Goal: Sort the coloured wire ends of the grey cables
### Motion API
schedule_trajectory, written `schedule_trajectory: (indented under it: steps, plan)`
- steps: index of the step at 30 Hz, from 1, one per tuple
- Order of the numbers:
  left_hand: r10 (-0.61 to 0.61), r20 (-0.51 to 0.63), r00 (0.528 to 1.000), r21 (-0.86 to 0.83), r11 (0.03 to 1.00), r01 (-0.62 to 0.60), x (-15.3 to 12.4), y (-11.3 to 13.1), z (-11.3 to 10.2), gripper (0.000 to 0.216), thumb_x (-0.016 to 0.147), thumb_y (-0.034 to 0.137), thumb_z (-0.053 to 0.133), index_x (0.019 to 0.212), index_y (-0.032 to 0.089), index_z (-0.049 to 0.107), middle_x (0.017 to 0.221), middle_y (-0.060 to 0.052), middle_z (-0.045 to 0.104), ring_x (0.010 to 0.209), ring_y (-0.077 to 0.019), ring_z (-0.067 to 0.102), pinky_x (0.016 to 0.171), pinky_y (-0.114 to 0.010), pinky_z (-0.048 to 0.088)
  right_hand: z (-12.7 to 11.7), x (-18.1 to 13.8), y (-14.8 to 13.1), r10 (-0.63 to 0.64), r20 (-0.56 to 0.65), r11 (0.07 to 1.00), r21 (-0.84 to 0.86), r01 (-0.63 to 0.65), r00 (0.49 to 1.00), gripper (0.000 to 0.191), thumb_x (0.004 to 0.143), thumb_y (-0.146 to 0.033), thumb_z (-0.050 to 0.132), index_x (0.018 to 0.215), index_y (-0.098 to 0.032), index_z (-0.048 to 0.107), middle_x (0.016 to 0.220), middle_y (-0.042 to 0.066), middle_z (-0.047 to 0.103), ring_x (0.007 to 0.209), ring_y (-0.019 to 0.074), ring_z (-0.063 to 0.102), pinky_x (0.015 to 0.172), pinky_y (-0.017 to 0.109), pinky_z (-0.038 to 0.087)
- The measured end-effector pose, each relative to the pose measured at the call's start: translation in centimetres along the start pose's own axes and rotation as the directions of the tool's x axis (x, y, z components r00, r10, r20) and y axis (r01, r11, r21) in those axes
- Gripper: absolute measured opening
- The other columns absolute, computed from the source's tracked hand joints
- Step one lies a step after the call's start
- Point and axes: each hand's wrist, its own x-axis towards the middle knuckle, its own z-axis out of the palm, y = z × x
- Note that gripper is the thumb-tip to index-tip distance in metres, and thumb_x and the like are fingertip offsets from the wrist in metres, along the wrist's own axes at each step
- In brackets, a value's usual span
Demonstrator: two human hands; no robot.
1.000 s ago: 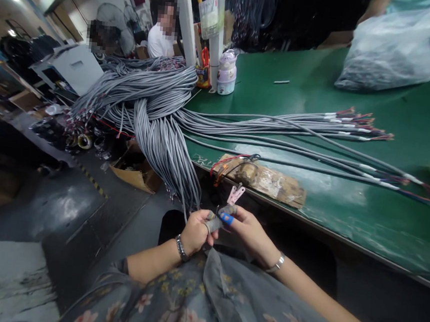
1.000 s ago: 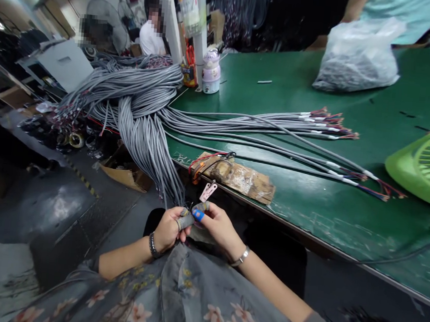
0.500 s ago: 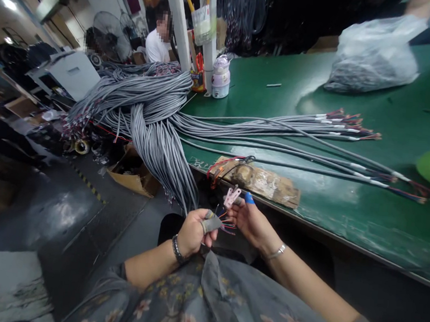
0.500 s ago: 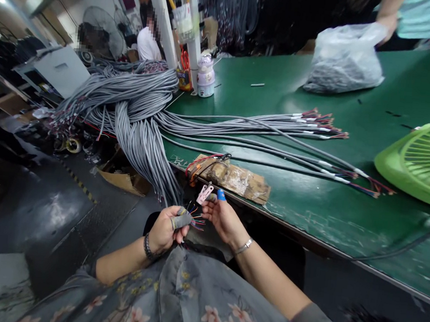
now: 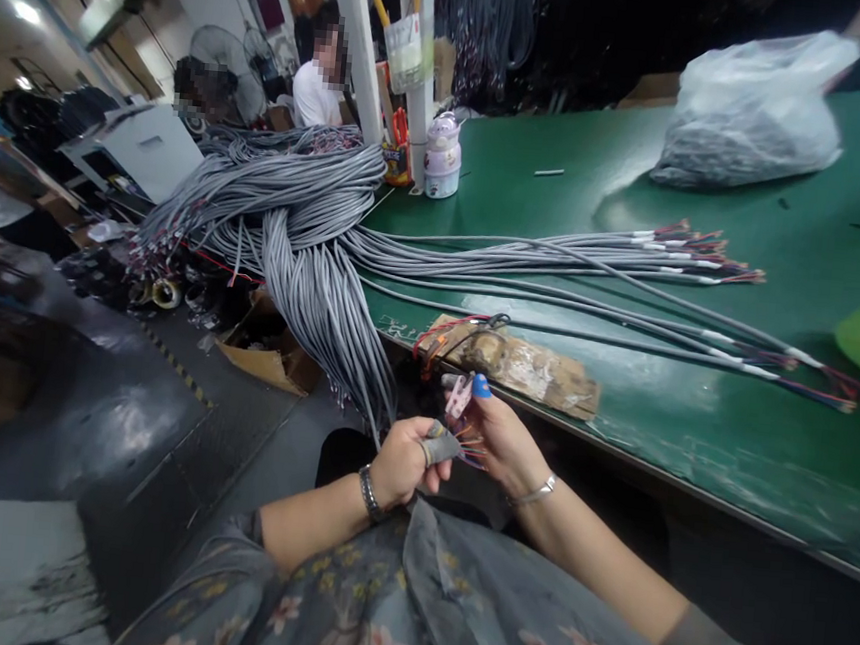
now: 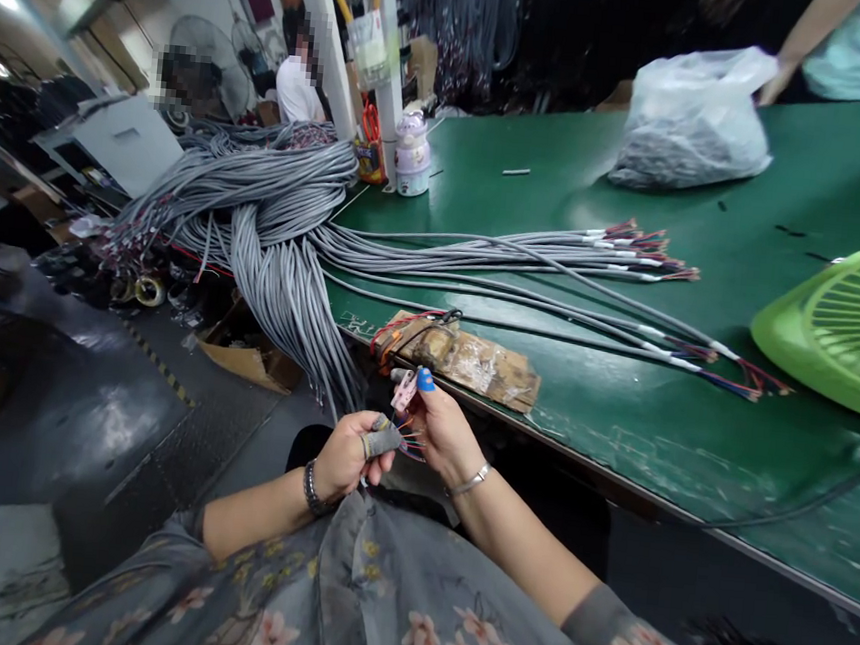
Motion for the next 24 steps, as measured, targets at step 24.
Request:
schedule_trajectory:
  steps: [24]
  plan:
    - [-0.078,-0.065,0.995,-0.201,0.978,0.064,-0.5,0.1,-0.3,0.042,0.05,0.051,0.074,0.057,0.017,0.05,0.041,0.003,0.053,0.026,-0.0045,0.037,0.03,-0.018,0.017,0.0,-0.3,0.5,-0.097,-0.022,0.989,-0.112,0.094,0.995,0.052,0.064,-0.071,0.066,0.079,-0.021,0.069,0.068,0.002,0.062,0.057,0.0161,0.049,0.056,0.031,0.041]
